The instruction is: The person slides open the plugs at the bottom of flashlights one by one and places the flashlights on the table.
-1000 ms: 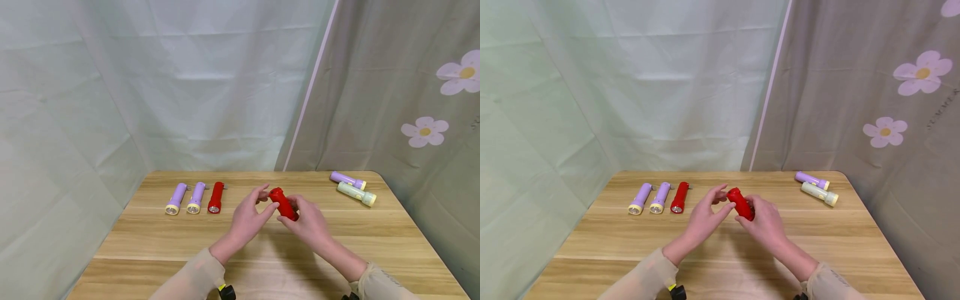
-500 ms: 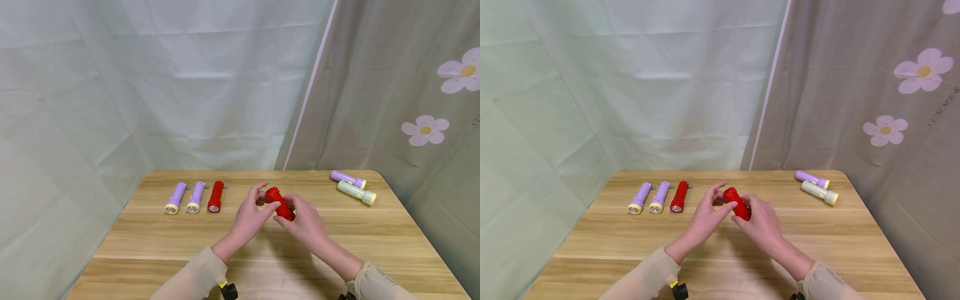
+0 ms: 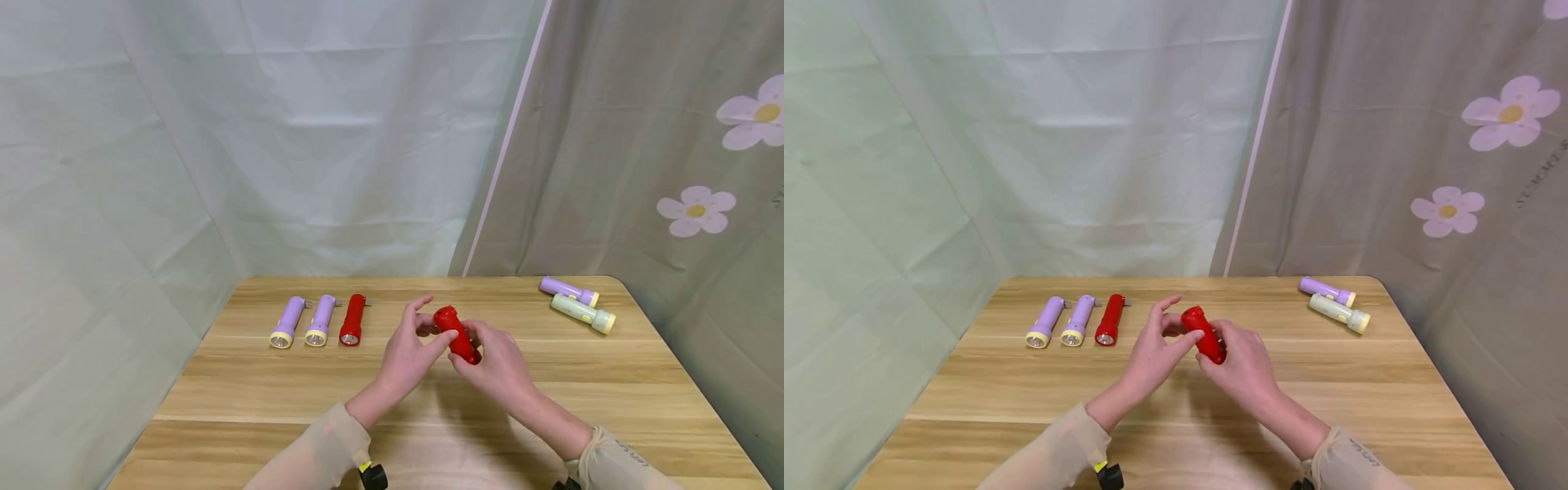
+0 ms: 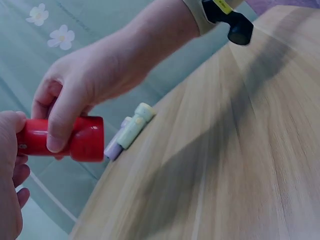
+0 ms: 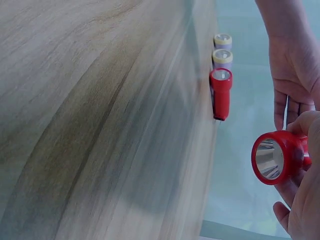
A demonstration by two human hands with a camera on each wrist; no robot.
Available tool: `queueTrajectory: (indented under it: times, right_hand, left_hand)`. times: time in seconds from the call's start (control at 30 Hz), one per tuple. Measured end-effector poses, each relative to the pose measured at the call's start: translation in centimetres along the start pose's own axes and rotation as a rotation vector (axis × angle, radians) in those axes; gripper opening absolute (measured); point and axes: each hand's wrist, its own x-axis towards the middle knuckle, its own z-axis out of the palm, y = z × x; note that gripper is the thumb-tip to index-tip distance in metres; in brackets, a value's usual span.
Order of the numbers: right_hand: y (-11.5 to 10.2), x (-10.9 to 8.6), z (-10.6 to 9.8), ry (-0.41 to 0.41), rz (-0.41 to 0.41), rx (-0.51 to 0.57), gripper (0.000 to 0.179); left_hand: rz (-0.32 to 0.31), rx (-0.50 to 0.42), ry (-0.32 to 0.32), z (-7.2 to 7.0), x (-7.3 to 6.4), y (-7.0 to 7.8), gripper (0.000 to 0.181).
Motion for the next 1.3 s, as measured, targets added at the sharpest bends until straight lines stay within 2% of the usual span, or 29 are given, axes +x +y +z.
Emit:
queueTrajectory:
  times: [0.17, 0.33, 0.53, 0.8, 1.03, 1.3]
  right_hand:
    - [-0.04, 0.00, 0.10, 0.032, -0.028, -0.035, 0.049]
    - [-0.12, 0.10, 0.11, 0.053, -0.059, -0.061, 0.049]
    - [-0.18, 0.25, 0.03, 0.050, -0.072, -0.067, 0.048]
    - [-0.28, 0.38, -0.01, 0.088, -0.131, -0.082, 0.048]
    - [-0.35, 0.26, -0.08, 0.073, -0.135, -0.091, 0.048]
    - [-0.29, 0.35, -0.03, 0.092, -0.170, -0.130, 0.051]
  left_hand:
    - [0.052, 0.043, 0.039, 0.23, -0.27, -0.38, 0.060]
    - [0.087, 0.041, 0.078, 0.50, -0.37, -0.67, 0.050]
    - [0.075, 0.029, 0.091, 0.63, -0.48, -0.83, 0.048]
    - [0.074, 0.009, 0.099, 0.69, -0.77, -0.76, 0.050]
    - [0.082, -0.009, 0.093, 0.74, -0.99, -0.86, 0.050]
    - [0.075, -0.076, 0.091, 0.74, -0.98, -0.97, 0.049]
